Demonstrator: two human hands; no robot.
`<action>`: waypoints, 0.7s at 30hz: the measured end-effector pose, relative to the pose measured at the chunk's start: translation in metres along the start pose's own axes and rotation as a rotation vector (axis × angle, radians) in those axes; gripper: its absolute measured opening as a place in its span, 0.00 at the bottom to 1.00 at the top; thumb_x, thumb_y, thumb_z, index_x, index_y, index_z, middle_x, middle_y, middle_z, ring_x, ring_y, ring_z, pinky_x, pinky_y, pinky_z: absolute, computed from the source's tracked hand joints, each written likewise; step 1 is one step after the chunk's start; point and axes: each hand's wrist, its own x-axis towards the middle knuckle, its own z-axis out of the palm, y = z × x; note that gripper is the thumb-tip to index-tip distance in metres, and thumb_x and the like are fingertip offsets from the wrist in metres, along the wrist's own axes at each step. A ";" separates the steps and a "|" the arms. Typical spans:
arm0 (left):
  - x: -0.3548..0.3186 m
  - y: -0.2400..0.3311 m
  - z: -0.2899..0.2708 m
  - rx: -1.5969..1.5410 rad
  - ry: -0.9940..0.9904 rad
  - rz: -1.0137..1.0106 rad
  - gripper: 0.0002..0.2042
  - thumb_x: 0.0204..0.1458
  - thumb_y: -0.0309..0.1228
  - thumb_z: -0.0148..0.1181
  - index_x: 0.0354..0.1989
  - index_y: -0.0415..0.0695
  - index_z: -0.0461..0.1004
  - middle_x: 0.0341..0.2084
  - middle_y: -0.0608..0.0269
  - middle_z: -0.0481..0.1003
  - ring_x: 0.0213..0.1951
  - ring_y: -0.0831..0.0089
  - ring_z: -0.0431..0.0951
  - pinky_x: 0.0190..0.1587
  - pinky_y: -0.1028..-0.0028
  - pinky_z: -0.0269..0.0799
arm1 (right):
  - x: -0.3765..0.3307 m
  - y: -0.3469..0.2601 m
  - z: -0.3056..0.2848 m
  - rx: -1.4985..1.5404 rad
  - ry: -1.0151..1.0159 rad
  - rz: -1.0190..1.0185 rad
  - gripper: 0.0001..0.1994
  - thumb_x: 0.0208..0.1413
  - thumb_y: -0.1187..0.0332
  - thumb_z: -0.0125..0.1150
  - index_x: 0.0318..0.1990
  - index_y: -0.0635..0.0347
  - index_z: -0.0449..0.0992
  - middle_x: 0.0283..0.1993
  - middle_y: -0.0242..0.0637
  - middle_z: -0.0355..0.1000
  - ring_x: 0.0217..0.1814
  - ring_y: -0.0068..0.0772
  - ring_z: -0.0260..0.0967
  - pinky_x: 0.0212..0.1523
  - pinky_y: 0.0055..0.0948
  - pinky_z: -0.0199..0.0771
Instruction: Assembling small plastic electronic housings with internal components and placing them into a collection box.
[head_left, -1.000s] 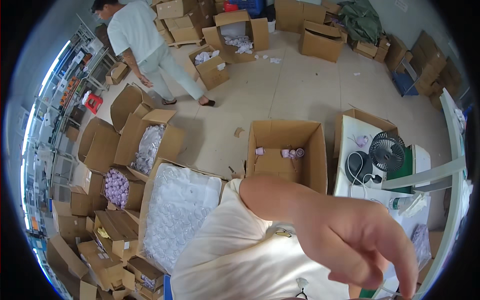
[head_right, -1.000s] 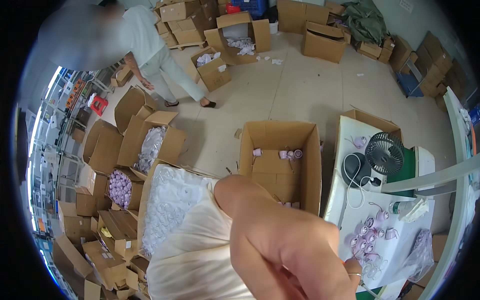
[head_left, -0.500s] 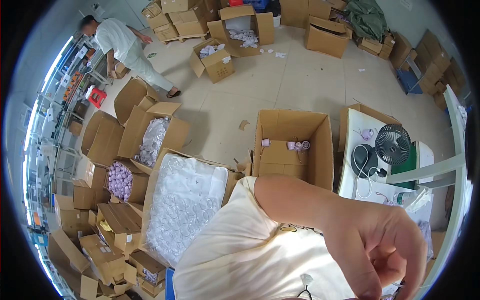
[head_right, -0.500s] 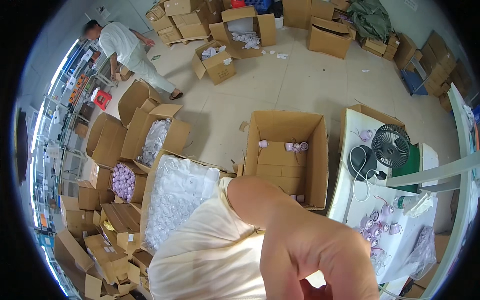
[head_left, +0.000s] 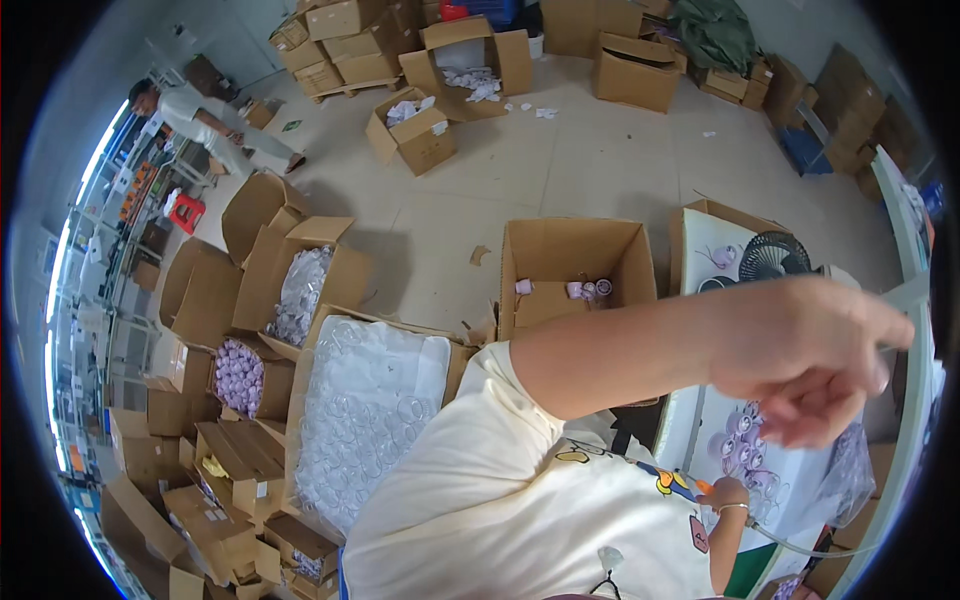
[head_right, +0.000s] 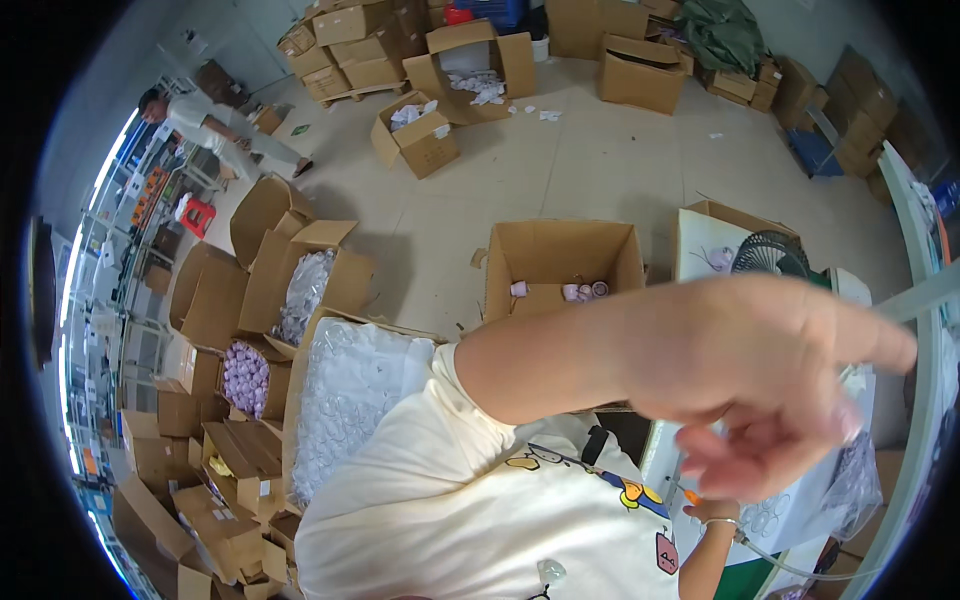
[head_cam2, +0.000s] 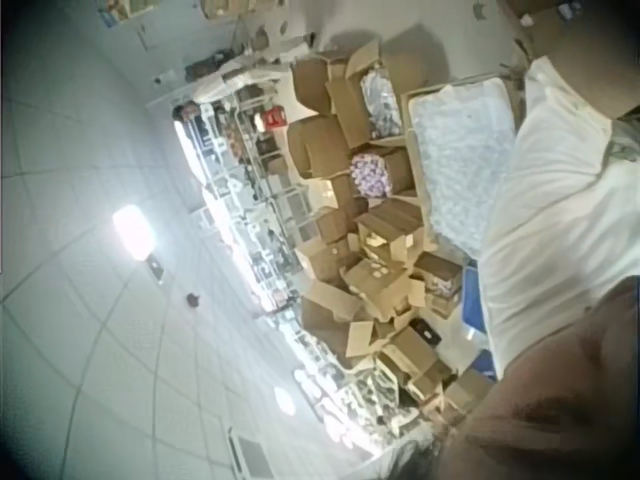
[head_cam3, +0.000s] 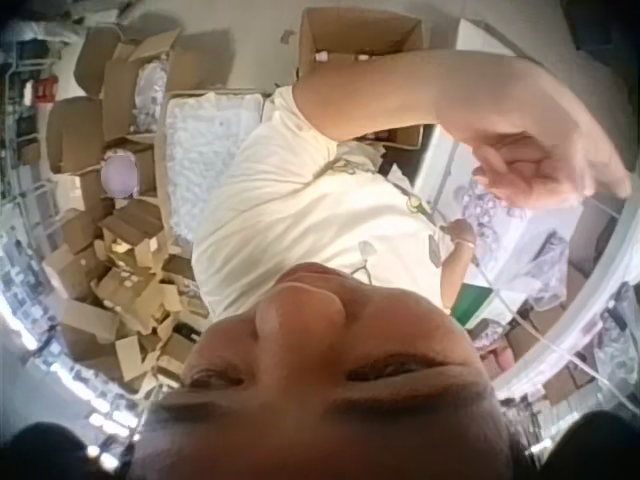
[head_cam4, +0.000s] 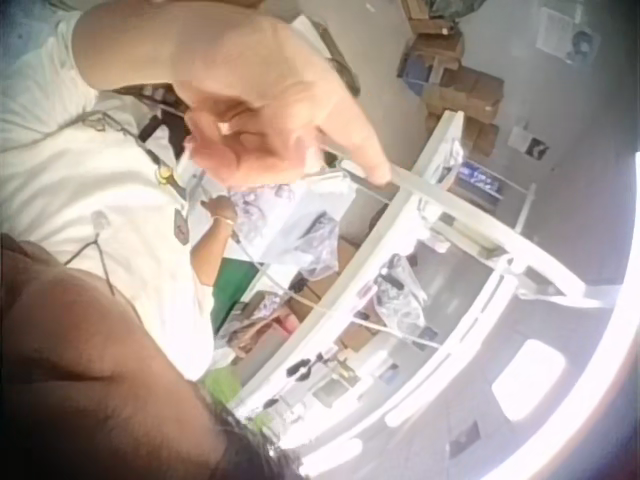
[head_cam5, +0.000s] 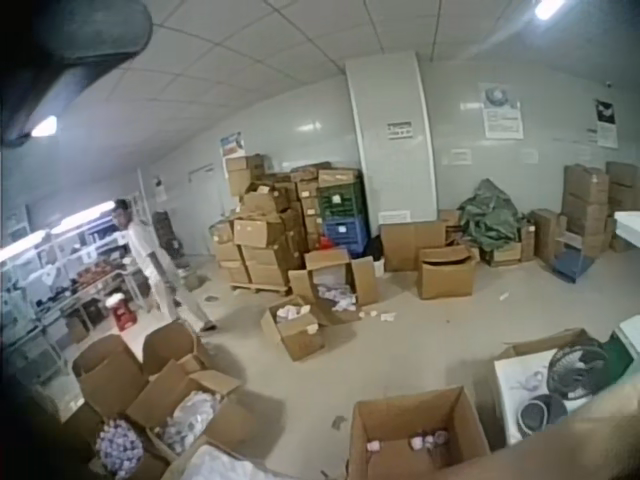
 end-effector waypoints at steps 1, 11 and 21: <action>0.002 -0.006 -0.003 0.061 -0.007 -0.047 0.30 0.49 0.25 0.50 0.59 0.27 0.47 0.12 0.48 0.70 0.07 0.74 0.64 0.10 0.78 0.57 | -0.009 -0.009 -0.010 -0.008 -0.010 -0.004 0.20 0.38 0.47 0.66 0.25 0.56 0.80 0.23 0.33 0.76 0.27 0.29 0.76 0.34 0.30 0.76; 0.001 -0.047 0.042 -0.154 -0.422 0.303 0.16 0.52 0.16 0.52 0.51 0.31 0.67 0.44 0.54 0.75 0.13 0.86 0.63 0.13 0.86 0.54 | 0.000 -0.019 -0.004 0.044 0.031 -0.021 0.20 0.39 0.47 0.65 0.28 0.56 0.80 0.27 0.35 0.76 0.31 0.33 0.76 0.36 0.32 0.75; 0.006 -0.061 0.040 -0.239 -0.365 0.392 0.16 0.51 0.17 0.55 0.50 0.32 0.69 0.44 0.56 0.75 0.14 0.86 0.60 0.14 0.87 0.54 | 0.014 -0.027 0.014 0.056 0.076 -0.048 0.21 0.39 0.46 0.64 0.31 0.56 0.80 0.32 0.38 0.76 0.36 0.37 0.75 0.39 0.35 0.75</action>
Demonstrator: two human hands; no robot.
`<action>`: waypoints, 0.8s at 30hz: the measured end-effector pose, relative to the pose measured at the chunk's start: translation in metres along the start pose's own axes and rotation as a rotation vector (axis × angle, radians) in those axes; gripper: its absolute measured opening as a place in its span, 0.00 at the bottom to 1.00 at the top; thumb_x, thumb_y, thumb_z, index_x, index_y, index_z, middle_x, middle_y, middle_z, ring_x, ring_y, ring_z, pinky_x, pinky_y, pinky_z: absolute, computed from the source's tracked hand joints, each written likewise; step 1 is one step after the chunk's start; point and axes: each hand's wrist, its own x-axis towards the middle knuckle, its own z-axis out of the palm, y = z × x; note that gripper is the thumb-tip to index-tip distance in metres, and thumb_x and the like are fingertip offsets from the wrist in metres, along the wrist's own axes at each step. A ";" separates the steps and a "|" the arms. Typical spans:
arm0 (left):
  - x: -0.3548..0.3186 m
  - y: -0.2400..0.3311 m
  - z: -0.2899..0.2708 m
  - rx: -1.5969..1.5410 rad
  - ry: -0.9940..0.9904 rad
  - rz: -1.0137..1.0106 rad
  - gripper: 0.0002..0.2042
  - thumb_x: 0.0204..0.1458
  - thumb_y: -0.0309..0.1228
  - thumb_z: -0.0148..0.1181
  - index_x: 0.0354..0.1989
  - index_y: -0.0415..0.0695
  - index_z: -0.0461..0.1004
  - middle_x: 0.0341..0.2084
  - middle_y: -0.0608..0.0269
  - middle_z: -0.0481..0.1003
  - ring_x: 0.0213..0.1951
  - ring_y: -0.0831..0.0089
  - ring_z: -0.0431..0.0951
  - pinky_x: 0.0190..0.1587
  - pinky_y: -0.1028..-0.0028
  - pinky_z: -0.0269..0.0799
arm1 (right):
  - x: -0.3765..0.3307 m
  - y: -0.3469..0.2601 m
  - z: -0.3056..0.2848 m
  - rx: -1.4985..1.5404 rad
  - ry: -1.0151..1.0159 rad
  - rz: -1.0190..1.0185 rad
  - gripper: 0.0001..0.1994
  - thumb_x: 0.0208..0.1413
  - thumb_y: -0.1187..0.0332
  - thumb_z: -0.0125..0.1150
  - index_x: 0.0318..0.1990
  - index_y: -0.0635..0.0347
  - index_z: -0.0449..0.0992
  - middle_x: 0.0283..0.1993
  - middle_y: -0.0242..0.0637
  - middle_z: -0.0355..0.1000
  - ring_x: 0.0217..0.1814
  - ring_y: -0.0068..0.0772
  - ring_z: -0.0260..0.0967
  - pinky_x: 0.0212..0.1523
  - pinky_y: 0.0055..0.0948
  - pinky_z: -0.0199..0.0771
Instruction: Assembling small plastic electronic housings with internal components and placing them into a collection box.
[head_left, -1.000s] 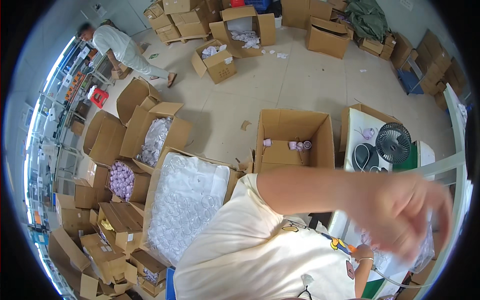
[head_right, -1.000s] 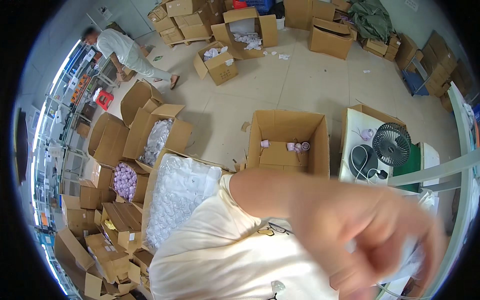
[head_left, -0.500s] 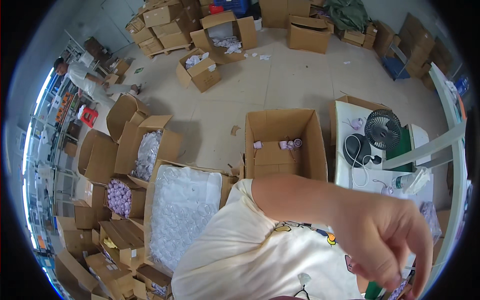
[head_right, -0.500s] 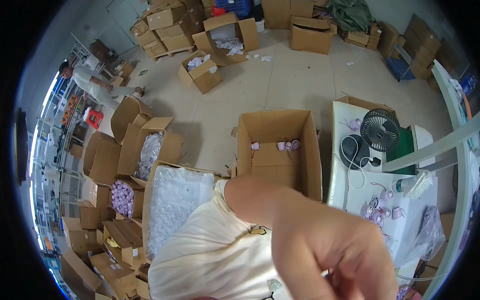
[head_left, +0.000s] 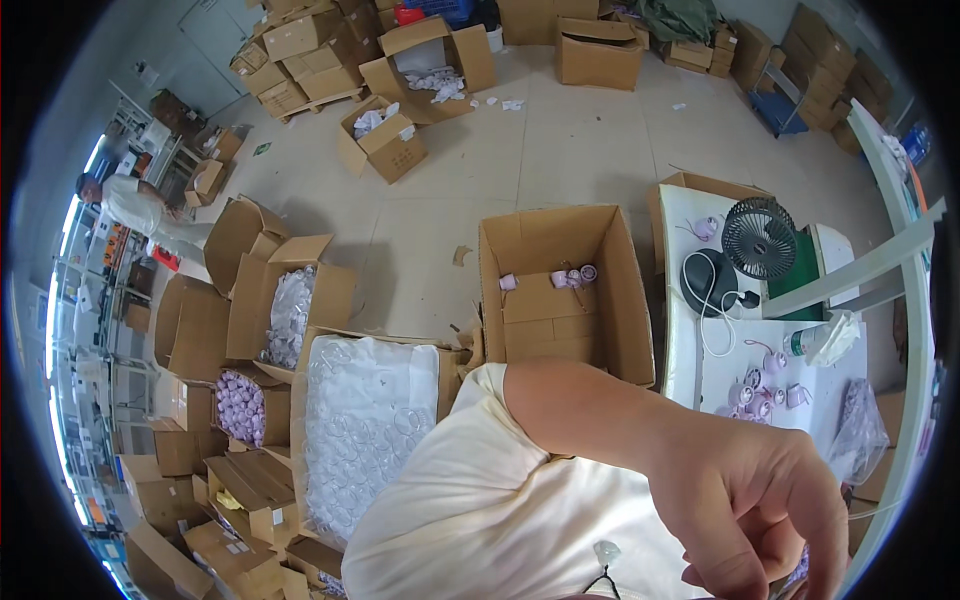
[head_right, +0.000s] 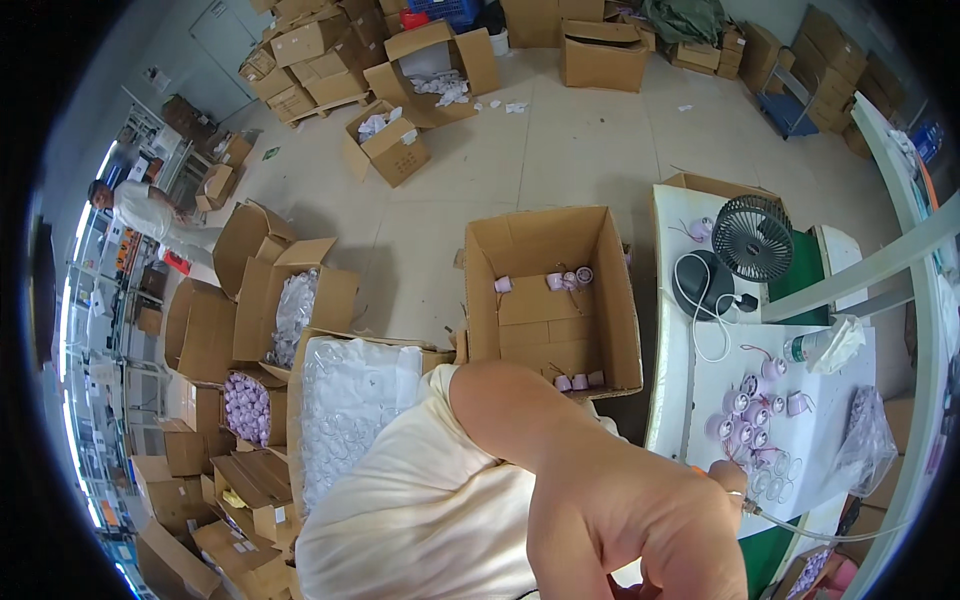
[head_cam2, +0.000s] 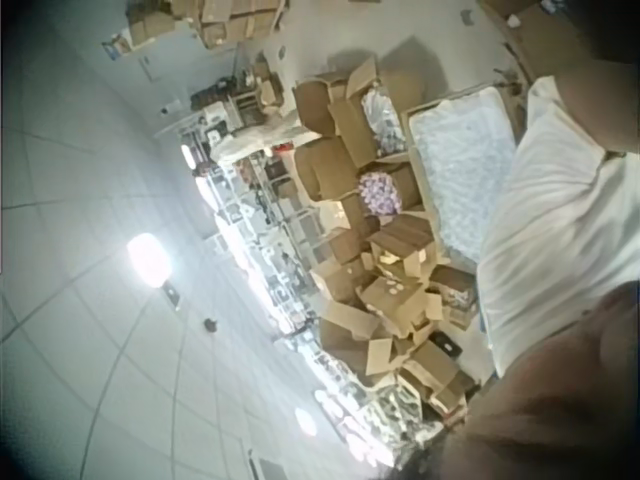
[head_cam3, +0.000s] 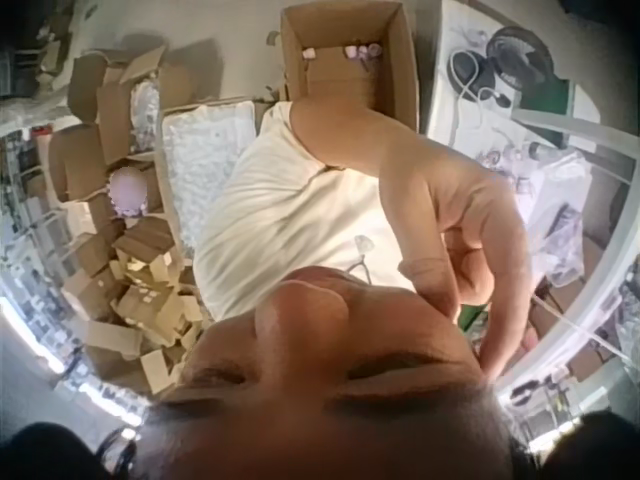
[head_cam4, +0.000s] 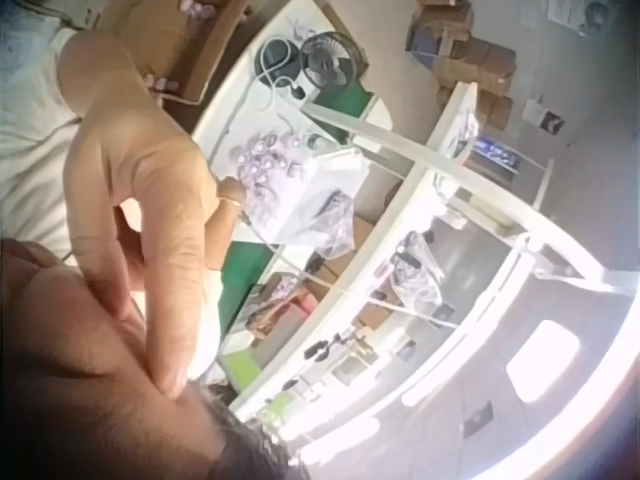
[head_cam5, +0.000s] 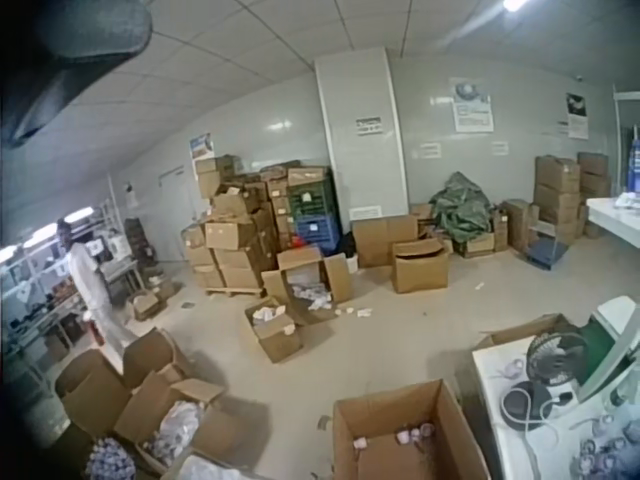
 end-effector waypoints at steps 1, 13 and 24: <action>-0.002 -0.001 -0.004 0.044 -0.039 0.018 0.16 0.51 0.18 0.55 0.50 0.33 0.69 0.44 0.56 0.74 0.14 0.85 0.60 0.15 0.87 0.55 | 0.000 -0.001 0.002 0.000 0.002 -0.003 0.21 0.39 0.46 0.64 0.31 0.56 0.80 0.33 0.38 0.76 0.36 0.38 0.75 0.39 0.35 0.75; -0.082 0.015 -0.087 0.090 0.222 -0.492 0.15 0.43 0.23 0.67 0.30 0.41 0.62 0.24 0.68 0.66 0.24 0.81 0.70 0.25 0.81 0.65 | -0.011 0.017 0.016 -0.022 -0.066 0.050 0.22 0.39 0.46 0.63 0.34 0.55 0.79 0.39 0.42 0.76 0.42 0.42 0.74 0.42 0.38 0.74; -0.466 0.062 -0.297 0.431 2.085 -0.469 0.13 0.45 0.40 0.67 0.33 0.46 0.76 0.25 0.68 0.75 0.23 0.80 0.70 0.29 0.77 0.69 | -0.030 0.010 -0.019 -0.037 -0.284 0.120 0.21 0.39 0.47 0.64 0.34 0.53 0.78 0.36 0.40 0.76 0.41 0.43 0.73 0.41 0.39 0.73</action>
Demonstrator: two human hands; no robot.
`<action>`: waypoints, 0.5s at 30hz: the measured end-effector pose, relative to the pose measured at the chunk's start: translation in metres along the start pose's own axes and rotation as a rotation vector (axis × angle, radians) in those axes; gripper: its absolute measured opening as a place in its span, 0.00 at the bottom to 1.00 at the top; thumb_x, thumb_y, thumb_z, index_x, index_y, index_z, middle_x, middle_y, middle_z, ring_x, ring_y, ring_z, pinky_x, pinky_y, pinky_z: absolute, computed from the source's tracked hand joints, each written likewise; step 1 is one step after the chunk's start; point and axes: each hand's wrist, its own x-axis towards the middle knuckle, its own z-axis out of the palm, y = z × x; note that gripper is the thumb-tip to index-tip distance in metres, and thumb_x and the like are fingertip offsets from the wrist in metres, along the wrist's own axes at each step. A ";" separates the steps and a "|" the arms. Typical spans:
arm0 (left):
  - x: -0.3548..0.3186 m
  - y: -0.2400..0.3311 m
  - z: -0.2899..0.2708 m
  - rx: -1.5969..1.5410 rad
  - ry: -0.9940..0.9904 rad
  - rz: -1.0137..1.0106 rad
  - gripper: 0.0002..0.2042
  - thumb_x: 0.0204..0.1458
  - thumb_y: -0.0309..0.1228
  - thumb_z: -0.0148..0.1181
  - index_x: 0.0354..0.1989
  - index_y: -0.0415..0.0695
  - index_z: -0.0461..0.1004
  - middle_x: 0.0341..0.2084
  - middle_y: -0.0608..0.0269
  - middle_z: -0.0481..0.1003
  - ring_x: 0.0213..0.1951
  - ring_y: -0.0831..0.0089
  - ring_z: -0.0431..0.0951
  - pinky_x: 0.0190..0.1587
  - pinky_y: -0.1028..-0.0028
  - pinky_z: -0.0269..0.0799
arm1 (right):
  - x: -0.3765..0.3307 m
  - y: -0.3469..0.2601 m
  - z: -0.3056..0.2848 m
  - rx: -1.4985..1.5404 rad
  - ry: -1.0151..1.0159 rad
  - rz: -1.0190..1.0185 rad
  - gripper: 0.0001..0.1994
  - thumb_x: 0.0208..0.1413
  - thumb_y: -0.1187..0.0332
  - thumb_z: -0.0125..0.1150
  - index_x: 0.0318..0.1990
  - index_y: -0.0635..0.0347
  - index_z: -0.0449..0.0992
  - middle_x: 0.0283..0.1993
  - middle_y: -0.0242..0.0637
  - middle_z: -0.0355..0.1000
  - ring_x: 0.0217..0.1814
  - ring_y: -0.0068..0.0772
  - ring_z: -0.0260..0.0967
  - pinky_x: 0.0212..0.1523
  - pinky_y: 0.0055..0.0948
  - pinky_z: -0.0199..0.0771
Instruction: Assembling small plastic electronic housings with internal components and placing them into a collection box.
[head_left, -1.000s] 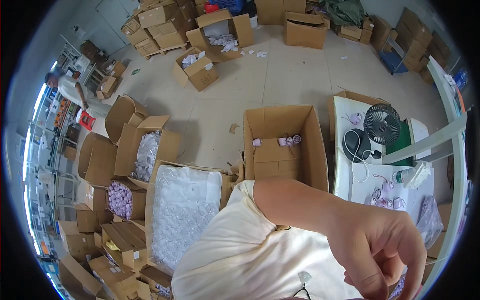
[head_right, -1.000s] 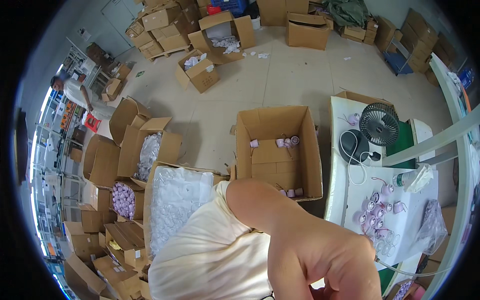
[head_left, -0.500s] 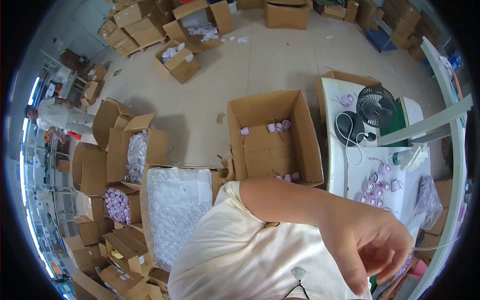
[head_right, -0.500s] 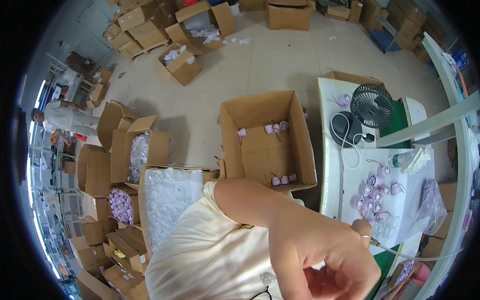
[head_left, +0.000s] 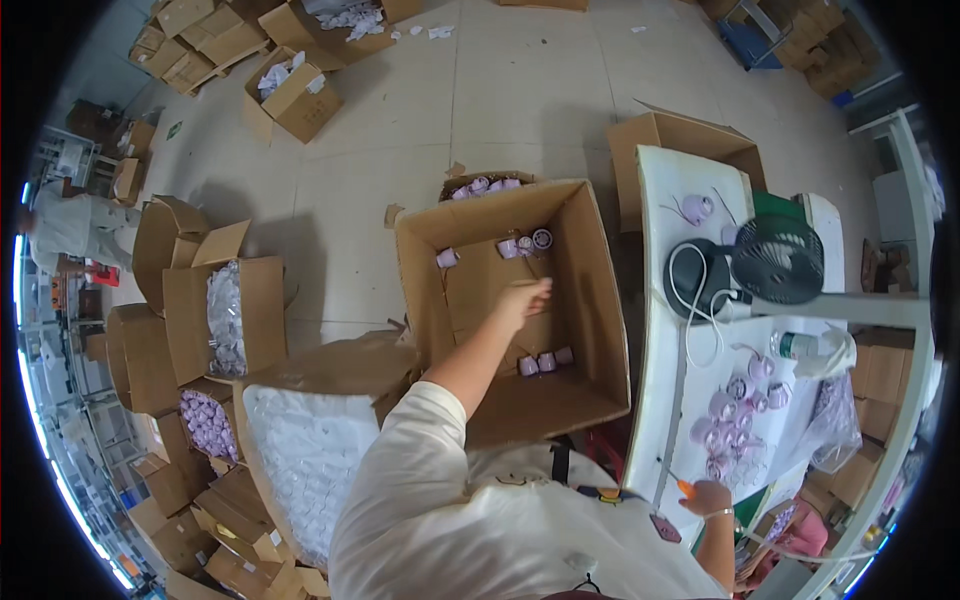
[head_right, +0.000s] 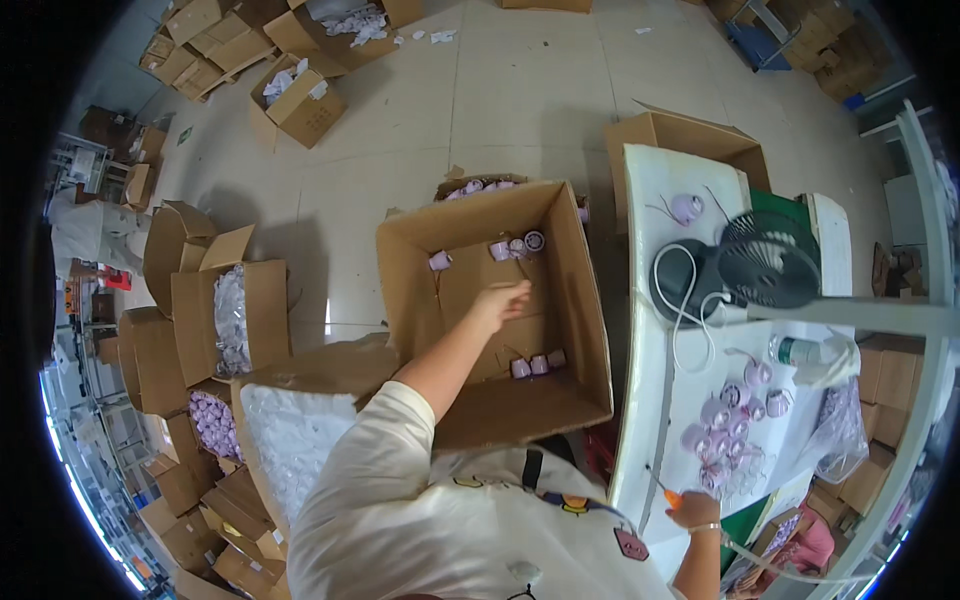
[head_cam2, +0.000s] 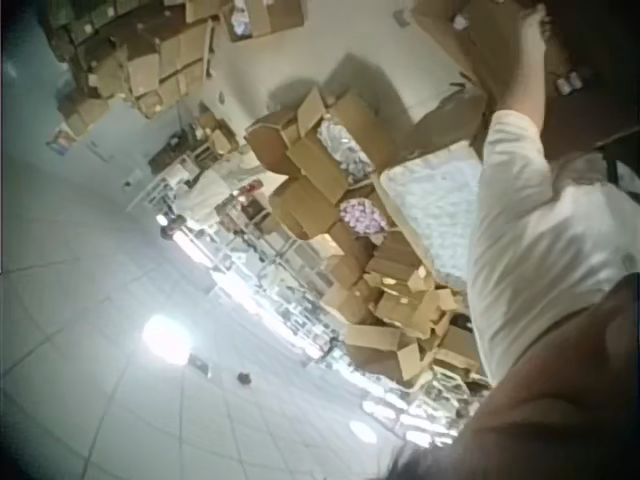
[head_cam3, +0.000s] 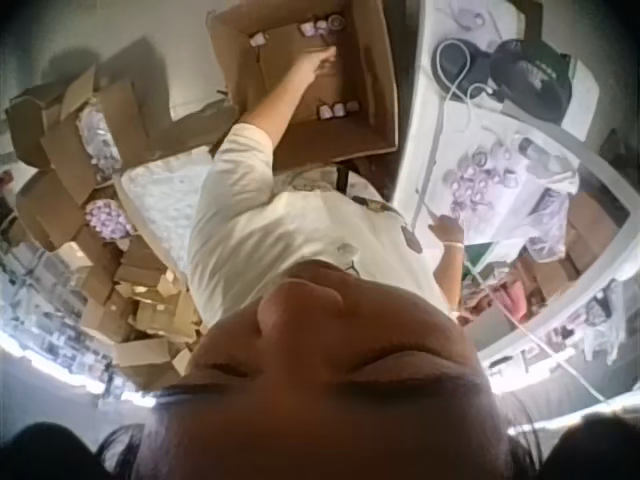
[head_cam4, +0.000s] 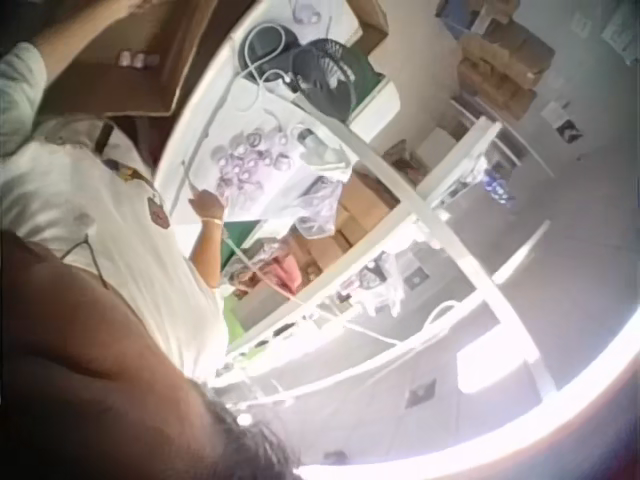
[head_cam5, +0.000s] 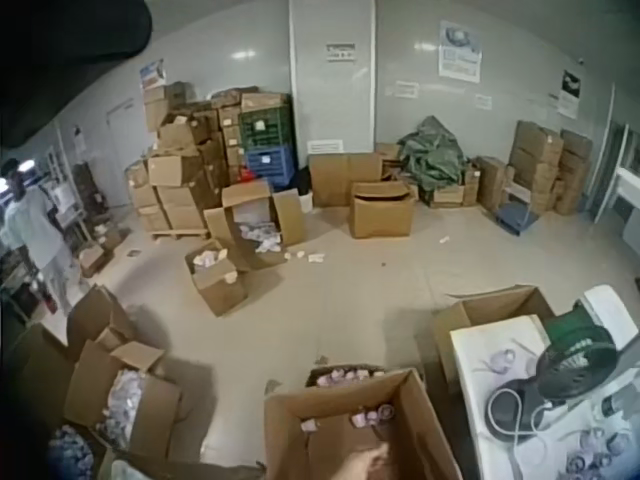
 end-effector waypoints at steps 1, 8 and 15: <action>0.039 -0.024 -0.032 -0.063 0.097 -0.052 0.13 0.46 0.40 0.65 0.35 0.47 0.76 0.27 0.70 0.76 0.25 0.81 0.71 0.30 0.76 0.68 | -0.002 0.000 0.001 0.001 0.000 0.011 0.21 0.39 0.47 0.64 0.34 0.53 0.78 0.36 0.39 0.76 0.41 0.42 0.73 0.41 0.39 0.73; 0.210 -0.130 -0.212 0.691 0.982 -0.045 0.26 0.40 0.38 0.66 0.47 0.35 0.70 0.45 0.45 0.72 0.48 0.51 0.73 0.52 0.60 0.67 | -0.006 -0.014 -0.026 -0.024 -0.011 0.055 0.19 0.36 0.48 0.67 0.30 0.52 0.77 0.32 0.37 0.76 0.38 0.42 0.74 0.39 0.39 0.73; 0.227 -0.058 -0.178 0.706 1.069 -0.030 0.46 0.36 0.47 0.69 0.61 0.36 0.52 0.53 0.41 0.63 0.54 0.47 0.65 0.53 0.56 0.67 | -0.006 -0.012 -0.015 -0.020 -0.084 0.137 0.21 0.32 0.47 0.66 0.29 0.53 0.77 0.29 0.39 0.75 0.34 0.45 0.74 0.37 0.40 0.72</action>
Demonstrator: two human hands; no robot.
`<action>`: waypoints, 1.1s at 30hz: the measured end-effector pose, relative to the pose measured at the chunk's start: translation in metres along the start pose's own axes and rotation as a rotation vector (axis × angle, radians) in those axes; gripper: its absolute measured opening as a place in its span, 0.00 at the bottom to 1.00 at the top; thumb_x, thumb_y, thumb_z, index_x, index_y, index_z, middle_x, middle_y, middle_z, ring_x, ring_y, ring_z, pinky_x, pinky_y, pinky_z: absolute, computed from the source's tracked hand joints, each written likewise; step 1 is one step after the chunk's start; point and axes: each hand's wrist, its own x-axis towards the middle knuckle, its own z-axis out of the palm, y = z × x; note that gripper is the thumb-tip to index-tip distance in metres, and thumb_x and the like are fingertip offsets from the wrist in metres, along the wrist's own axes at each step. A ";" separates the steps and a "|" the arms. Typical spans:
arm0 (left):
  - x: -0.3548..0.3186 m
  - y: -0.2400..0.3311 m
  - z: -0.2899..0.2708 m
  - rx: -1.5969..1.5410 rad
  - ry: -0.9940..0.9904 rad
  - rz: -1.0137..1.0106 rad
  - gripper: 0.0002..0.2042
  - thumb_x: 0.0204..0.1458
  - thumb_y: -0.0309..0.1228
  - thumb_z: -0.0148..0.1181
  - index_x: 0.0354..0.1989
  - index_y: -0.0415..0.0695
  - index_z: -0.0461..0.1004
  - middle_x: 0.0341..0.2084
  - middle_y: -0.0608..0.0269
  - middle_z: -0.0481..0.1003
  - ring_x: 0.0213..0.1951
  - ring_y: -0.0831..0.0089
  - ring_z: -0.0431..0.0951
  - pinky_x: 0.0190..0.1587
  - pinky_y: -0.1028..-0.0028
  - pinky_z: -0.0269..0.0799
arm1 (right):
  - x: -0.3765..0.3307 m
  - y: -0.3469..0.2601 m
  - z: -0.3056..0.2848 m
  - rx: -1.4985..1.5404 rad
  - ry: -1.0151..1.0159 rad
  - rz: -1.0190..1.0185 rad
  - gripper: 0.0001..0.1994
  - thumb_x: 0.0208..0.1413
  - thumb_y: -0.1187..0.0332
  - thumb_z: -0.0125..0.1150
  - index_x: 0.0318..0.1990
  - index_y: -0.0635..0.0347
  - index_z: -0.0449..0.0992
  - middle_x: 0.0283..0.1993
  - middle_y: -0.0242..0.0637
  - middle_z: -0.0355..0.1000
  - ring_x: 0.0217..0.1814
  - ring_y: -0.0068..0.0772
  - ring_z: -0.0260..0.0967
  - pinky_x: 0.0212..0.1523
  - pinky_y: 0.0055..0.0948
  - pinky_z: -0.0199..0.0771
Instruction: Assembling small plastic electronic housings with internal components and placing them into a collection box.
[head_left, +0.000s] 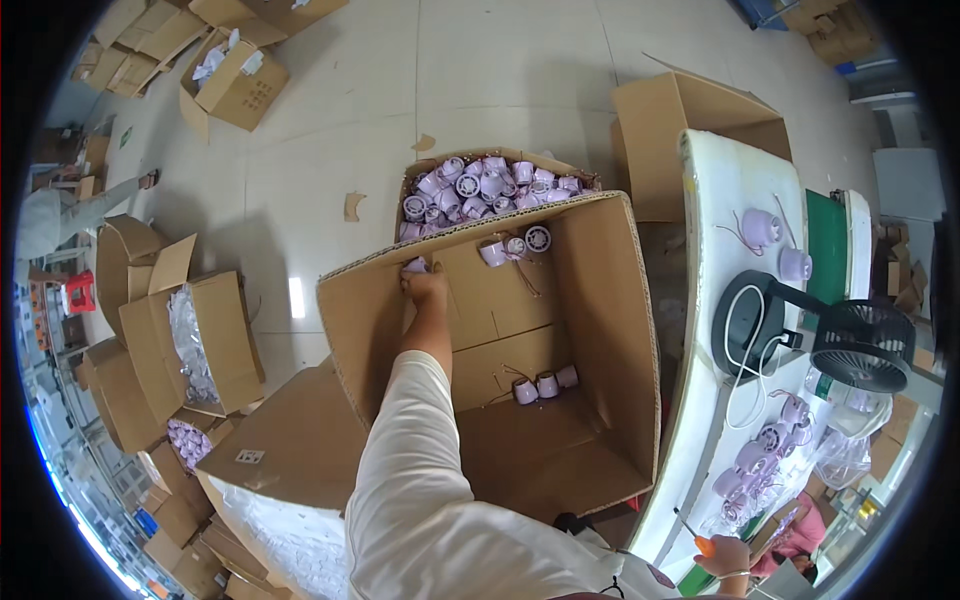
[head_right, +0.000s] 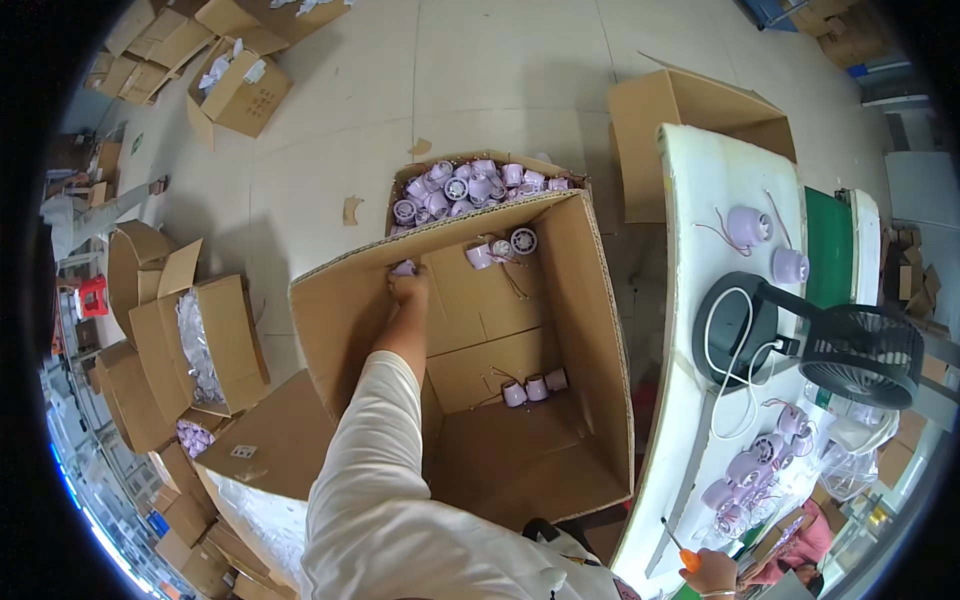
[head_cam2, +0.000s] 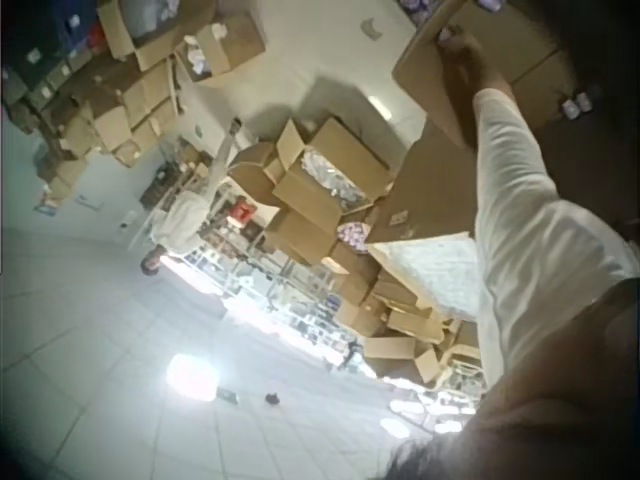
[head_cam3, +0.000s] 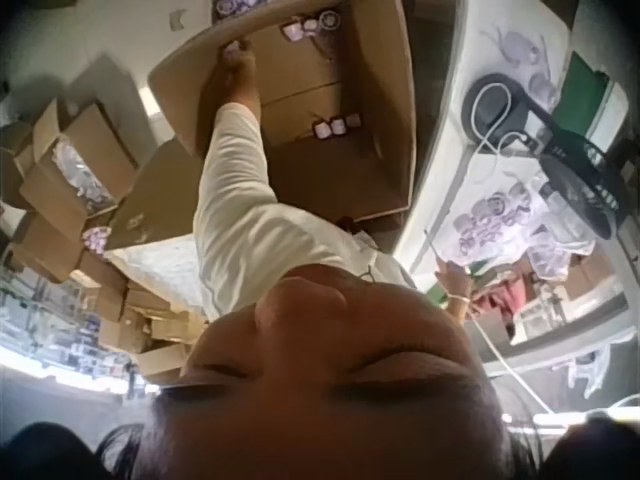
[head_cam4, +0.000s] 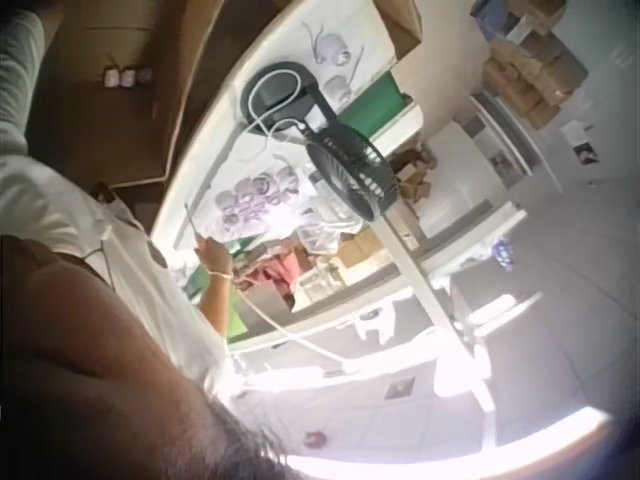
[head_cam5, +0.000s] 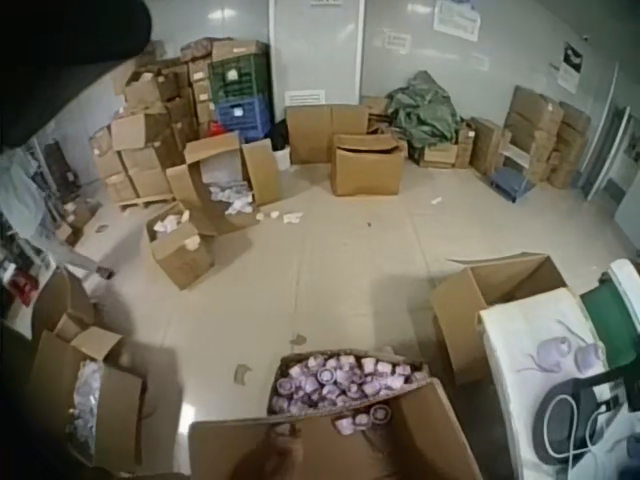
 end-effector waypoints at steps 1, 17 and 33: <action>0.005 0.005 -0.005 -0.010 0.033 -0.030 0.46 0.35 0.48 0.69 0.60 0.36 0.52 0.54 0.40 0.61 0.54 0.46 0.64 0.52 0.55 0.67 | 0.005 0.002 -0.002 0.001 -0.003 -0.010 0.21 0.32 0.47 0.66 0.29 0.53 0.77 0.29 0.39 0.75 0.34 0.45 0.74 0.37 0.40 0.72; -0.026 0.003 0.026 0.432 -0.224 0.864 0.34 0.33 0.36 0.69 0.54 0.45 0.62 0.49 0.54 0.65 0.55 0.56 0.63 0.55 0.58 0.59 | 0.007 -0.008 -0.012 -0.057 0.062 -0.022 0.19 0.28 0.49 0.70 0.25 0.52 0.76 0.24 0.37 0.74 0.30 0.44 0.73 0.32 0.41 0.72; -0.044 0.038 0.044 0.257 -0.164 0.796 0.29 0.37 0.42 0.67 0.50 0.54 0.64 0.46 0.57 0.68 0.48 0.53 0.70 0.49 0.55 0.65 | 0.018 0.000 -0.015 -0.142 0.005 -0.051 0.19 0.29 0.47 0.69 0.27 0.47 0.78 0.24 0.30 0.74 0.30 0.37 0.74 0.32 0.36 0.72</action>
